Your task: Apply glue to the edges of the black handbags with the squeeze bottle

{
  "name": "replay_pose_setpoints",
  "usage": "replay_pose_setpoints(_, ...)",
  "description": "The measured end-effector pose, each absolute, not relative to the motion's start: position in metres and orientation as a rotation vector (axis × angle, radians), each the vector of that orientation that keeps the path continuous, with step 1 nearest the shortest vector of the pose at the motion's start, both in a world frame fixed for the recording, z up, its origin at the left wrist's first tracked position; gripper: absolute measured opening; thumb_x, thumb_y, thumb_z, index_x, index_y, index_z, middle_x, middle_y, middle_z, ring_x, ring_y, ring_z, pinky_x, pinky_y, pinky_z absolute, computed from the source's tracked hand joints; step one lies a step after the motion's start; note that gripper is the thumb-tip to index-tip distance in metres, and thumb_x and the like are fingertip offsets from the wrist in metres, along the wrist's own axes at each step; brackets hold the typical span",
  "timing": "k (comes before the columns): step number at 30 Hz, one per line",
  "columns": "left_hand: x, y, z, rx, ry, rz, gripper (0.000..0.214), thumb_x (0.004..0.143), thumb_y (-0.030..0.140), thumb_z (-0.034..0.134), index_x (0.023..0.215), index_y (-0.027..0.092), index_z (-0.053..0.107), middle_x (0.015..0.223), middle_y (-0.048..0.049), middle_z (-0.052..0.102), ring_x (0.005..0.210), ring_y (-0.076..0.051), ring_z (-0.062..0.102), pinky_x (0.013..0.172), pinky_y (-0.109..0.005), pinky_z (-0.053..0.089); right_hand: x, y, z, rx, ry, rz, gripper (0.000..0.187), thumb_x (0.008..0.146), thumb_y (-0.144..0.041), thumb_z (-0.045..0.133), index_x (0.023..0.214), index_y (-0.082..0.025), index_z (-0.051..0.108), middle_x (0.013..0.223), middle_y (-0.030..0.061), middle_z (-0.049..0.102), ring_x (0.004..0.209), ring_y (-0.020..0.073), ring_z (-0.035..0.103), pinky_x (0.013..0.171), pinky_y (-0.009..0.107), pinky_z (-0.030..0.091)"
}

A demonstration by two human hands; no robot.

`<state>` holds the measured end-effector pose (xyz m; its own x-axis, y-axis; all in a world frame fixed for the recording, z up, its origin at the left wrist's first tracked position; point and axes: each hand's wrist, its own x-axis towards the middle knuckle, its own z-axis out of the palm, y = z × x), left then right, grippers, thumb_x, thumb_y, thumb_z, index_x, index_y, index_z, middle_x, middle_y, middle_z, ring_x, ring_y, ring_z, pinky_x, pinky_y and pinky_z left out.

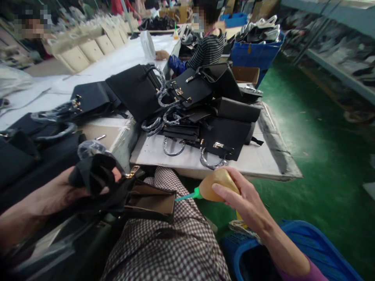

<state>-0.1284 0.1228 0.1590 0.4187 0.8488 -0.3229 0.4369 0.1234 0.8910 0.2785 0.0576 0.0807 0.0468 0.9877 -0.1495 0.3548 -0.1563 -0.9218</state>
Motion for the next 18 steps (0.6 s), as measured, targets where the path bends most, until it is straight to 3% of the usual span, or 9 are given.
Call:
replay_pose_setpoints(4,-0.119,0.117,0.129,1.714,0.981,0.32,0.021,0.096,0.032,0.062,0.092,0.017,0.076,0.097,-0.0064,0.072,0.09,-0.021,0.064,0.083,-0.031,0.053,0.281,0.054,0.052,-1.683,-1.233,1.206,0.059,0.085,-0.067,0.071,0.12,-0.02,0.061,0.086,0.0025,0.065,0.063,0.0179,0.061,0.046,0.025,0.05)
replay_pose_setpoints(7,-0.114,0.111,0.113,1.723,0.966,0.275,0.018,0.097,0.027,0.06,0.097,0.017,0.075,0.097,-0.0069,0.07,0.091,-0.021,0.062,0.084,-0.031,0.052,0.273,0.057,0.031,-1.716,-1.358,1.157,0.063,0.083,-0.066,0.073,0.124,-0.019,0.06,0.102,0.0068,0.07,0.084,0.0244,0.069,0.066,0.034,0.059)
replay_pose_setpoints(10,-0.114,0.107,0.109,1.729,0.965,0.269,0.02,0.098,0.03,0.059,0.102,0.018,0.074,0.097,-0.0075,0.069,0.091,-0.022,0.061,0.083,-0.032,0.051,0.26,0.066,0.016,-1.729,-1.489,1.064,0.064,0.083,-0.066,0.074,0.124,-0.019,0.06,0.11,0.0089,0.071,0.096,0.0285,0.07,0.085,0.044,0.06)
replay_pose_setpoints(15,-0.116,0.108,0.108,1.705,0.94,0.299,0.022,0.099,0.035,0.058,0.104,0.019,0.073,0.093,-0.0069,0.067,0.083,-0.021,0.057,0.077,-0.03,0.051,0.239,0.085,0.002,-1.674,-1.661,0.911,0.055,0.086,-0.058,0.074,0.121,-0.018,0.061,0.113,0.0116,0.071,0.097,0.0296,0.071,0.09,0.049,0.059)
replay_pose_setpoints(18,-0.116,0.109,0.106,1.693,0.944,0.309,0.023,0.099,0.035,0.058,0.095,0.019,0.073,0.09,-0.0064,0.065,0.084,-0.021,0.057,0.076,-0.029,0.051,0.233,0.092,-0.007,-1.621,-1.731,0.853,0.055,0.088,-0.055,0.074,0.124,-0.016,0.06,0.119,0.0141,0.069,0.105,0.0309,0.069,0.095,0.051,0.057)
